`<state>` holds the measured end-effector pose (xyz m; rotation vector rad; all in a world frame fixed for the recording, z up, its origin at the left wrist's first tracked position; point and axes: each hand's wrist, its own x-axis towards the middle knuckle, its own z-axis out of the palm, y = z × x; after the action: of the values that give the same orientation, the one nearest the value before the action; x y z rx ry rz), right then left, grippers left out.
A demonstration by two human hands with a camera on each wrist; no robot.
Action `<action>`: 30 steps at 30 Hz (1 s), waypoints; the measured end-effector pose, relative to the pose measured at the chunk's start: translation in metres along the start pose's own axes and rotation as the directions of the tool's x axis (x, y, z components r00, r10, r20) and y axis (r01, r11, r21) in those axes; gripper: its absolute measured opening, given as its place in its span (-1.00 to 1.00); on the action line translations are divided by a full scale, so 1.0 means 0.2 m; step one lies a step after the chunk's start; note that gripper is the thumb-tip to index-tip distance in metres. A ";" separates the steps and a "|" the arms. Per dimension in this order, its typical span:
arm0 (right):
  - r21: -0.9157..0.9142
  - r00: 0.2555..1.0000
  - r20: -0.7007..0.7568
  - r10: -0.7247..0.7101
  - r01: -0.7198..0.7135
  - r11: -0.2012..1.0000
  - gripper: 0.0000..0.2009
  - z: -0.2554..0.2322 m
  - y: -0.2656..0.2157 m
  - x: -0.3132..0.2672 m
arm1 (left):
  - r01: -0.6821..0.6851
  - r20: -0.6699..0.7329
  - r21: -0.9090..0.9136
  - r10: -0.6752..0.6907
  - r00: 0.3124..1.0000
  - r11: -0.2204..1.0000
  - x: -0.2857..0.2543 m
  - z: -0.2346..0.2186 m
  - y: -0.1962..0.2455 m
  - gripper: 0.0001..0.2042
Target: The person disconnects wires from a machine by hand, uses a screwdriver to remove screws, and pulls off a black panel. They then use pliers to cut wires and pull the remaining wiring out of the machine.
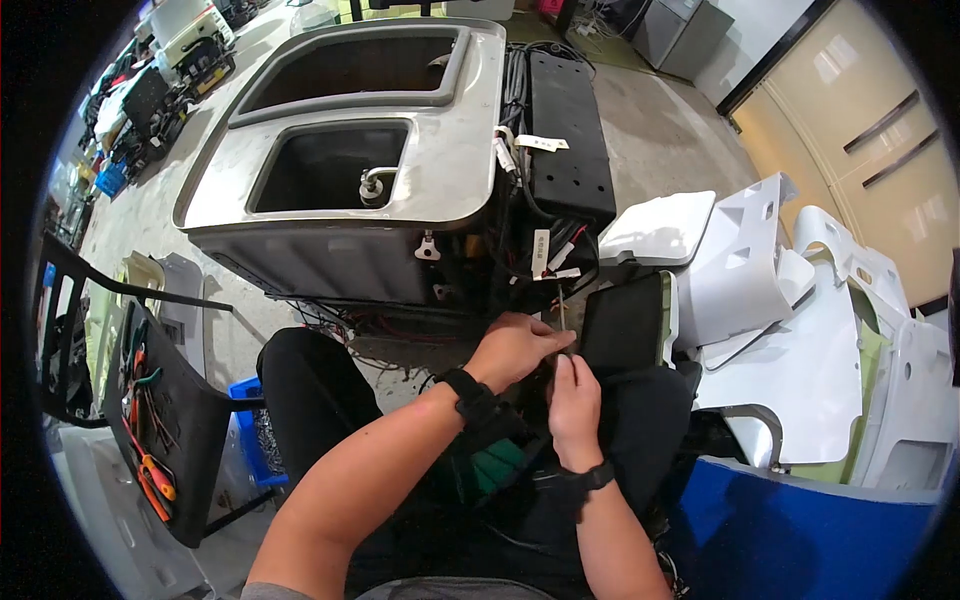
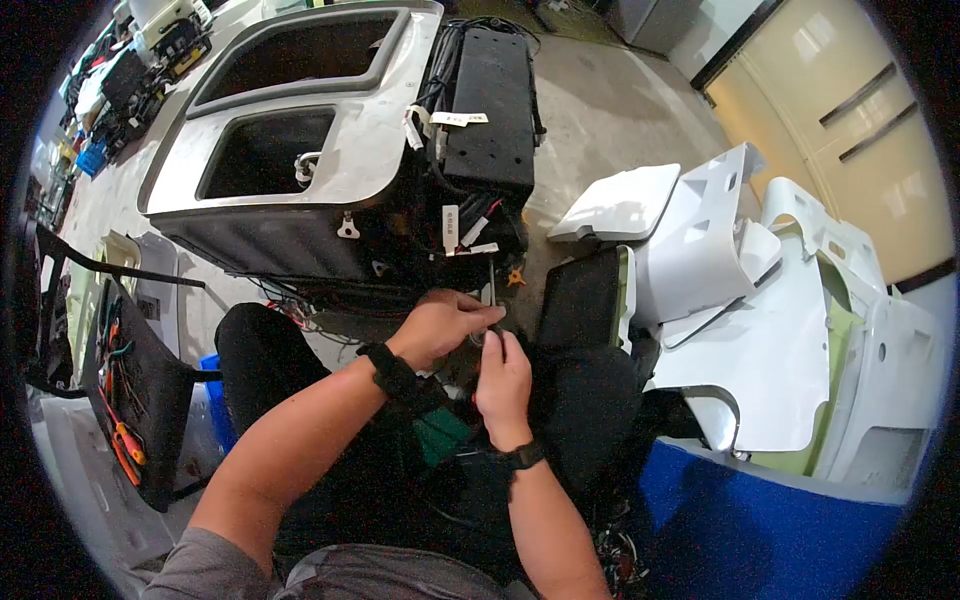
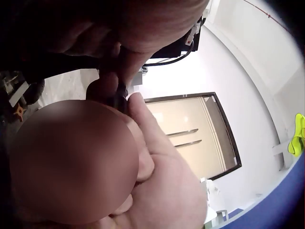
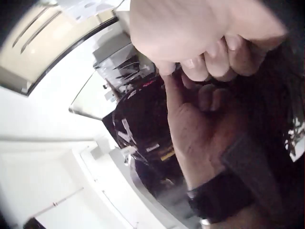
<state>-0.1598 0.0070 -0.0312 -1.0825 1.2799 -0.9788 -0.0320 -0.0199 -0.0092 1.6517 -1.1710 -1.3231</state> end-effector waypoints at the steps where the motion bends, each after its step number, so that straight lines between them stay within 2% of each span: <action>1: -0.456 0.927 -0.021 -0.373 0.323 0.829 -0.77 0.02 -0.01 0.00 | 0.038 0.030 -0.015 -0.038 0.999 0.999 0.00 -0.01 0.02 -0.61; 2: -0.570 0.965 -0.037 -0.259 0.193 0.799 -0.75 0.01 -0.04 -0.03 | 0.075 0.060 -0.029 -0.073 0.996 0.997 0.00 -0.01 0.04 -0.61; 4: -0.659 0.949 -0.018 -0.315 0.226 0.717 -0.74 0.02 0.00 -0.02 | 0.071 0.045 -0.013 -0.070 0.997 0.997 0.02 0.01 0.01 -0.62; 5: -0.657 0.948 -0.023 -0.316 0.224 0.720 -0.74 0.01 0.03 -0.01 | 0.074 0.023 0.000 -0.074 0.997 0.997 0.02 0.01 0.01 -0.63; 6: -0.408 0.981 -0.027 -0.194 0.167 0.898 -0.72 0.00 0.06 0.01 | 0.073 0.027 0.006 -0.073 0.997 0.997 0.02 0.01 0.01 -0.63; 7: -0.125 0.997 0.006 -0.076 0.076 0.989 -0.70 -0.01 0.09 0.02 | 0.063 0.011 0.015 -0.063 0.998 0.998 0.01 0.01 0.02 -0.63; 8: -0.121 0.997 0.003 -0.077 0.077 0.990 -0.70 -0.02 0.05 0.01 | 0.053 -0.007 0.023 -0.053 0.999 0.998 0.00 0.01 0.04 -0.64; 9: 0.369 0.963 0.150 0.225 -0.266 0.890 -0.72 -0.03 -0.03 -0.01 | 0.051 -0.006 0.027 -0.051 0.999 0.998 0.00 0.00 0.05 -0.64; 10: 0.685 0.825 0.413 0.386 -0.561 0.466 -0.73 -0.04 -0.08 -0.02 | 0.086 0.019 0.005 -0.086 0.996 0.996 0.00 0.00 0.06 -0.64; 11: 0.726 0.788 0.484 0.381 -0.605 0.328 -0.68 -0.05 -0.09 -0.02 | 0.122 0.045 -0.017 -0.121 0.992 0.992 0.00 0.00 0.07 -0.64; 12: 0.729 0.789 0.482 0.380 -0.602 0.326 -0.68 -0.06 -0.08 -0.02 | 0.122 0.048 -0.014 -0.121 0.992 0.992 0.01 0.01 0.06 -0.64; 14: 0.718 0.739 0.592 0.321 -0.665 0.207 -0.70 -0.08 -0.06 -0.02 | 0.137 0.034 -0.105 -0.134 0.990 0.985 0.02 0.03 0.02 -0.66; 15: 0.720 0.740 0.590 0.321 -0.663 0.204 -0.70 -0.08 -0.06 -0.02 | 0.138 0.037 -0.102 -0.135 0.990 0.985 0.02 0.03 0.02 -0.66; 17: 0.682 0.774 0.488 0.403 -0.626 0.378 -0.71 -0.06 -0.05 -0.02 | 0.126 0.065 -0.145 -0.118 0.991 0.981 0.01 0.02 0.03 -0.65; 18: 0.683 0.773 0.489 0.403 -0.627 0.375 -0.71 -0.06 -0.04 -0.02 | 0.128 0.065 -0.142 -0.120 0.991 0.982 0.00 0.01 0.05 -0.65; 20: 0.529 0.908 0.258 0.330 -0.419 0.738 -0.74 -0.05 0.00 -0.02 | 0.123 0.061 -0.023 -0.121 0.991 0.992 -0.02 -0.01 0.09 -0.63; 21: 0.533 0.907 0.258 0.333 -0.421 0.734 -0.74 -0.04 0.02 -0.01 | 0.127 0.063 -0.019 -0.125 0.990 0.992 -0.02 -0.01 0.08 -0.63; 22: 0.098 1.000 0.024 0.018 -0.020 0.995 -0.75 -0.03 0.04 -0.01 | 0.124 0.045 -0.009 -0.123 0.991 0.992 -0.01 -0.01 0.06 -0.63; 23: -0.425 0.927 -0.021 -0.375 0.331 0.843 -0.75 -0.02 0.04 0.00 | 0.119 0.030 0.000 -0.119 0.992 0.993 -0.01 0.00 0.06 -0.63; 24: -0.427 0.928 -0.031 -0.372 0.324 0.844 -0.75 -0.01 0.03 -0.02 | 0.120 0.040 0.003 -0.120 0.992 0.993 -0.01 0.01 0.06 -0.63; 26: -0.661 0.939 -0.060 -0.339 0.217 0.718 -0.69 0.02 -0.02 -0.05 | 0.104 0.022 -0.011 -0.104 0.994 0.994 -0.02 0.01 0.06 -0.63; 27: -0.662 0.939 -0.080 -0.336 0.202 0.722 -0.69 0.01 -0.01 -0.04 | 0.037 0.002 -0.050 -0.037 0.999 0.998 -0.02 0.01 0.06 -0.65; 28: -0.338 0.990 -0.092 -0.111 0.074 0.938 -0.72 0.00 0.01 -0.03 | 0.038 0.022 -0.040 -0.037 0.999 0.998 -0.02 0.01 0.07 -0.65; 29: 0.031 0.995 -0.020 0.099 -0.099 0.995 -0.74 -0.01 0.02 -0.02 | 0.085 0.012 -0.021 -0.085 0.996 0.996 -0.02 0.01 0.08 -0.67; 30: 0.379 0.958 0.124 0.257 -0.285 0.881 -0.75 -0.01 0.00 -0.02 | 0.131 -0.001 -0.001 -0.131 0.991 0.991 -0.03 0.01 0.10 -0.68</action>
<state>-0.1613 0.0100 -0.0308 -0.6003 1.0807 -0.9234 -0.0383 -0.0213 0.0117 1.7533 -1.0763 -1.4029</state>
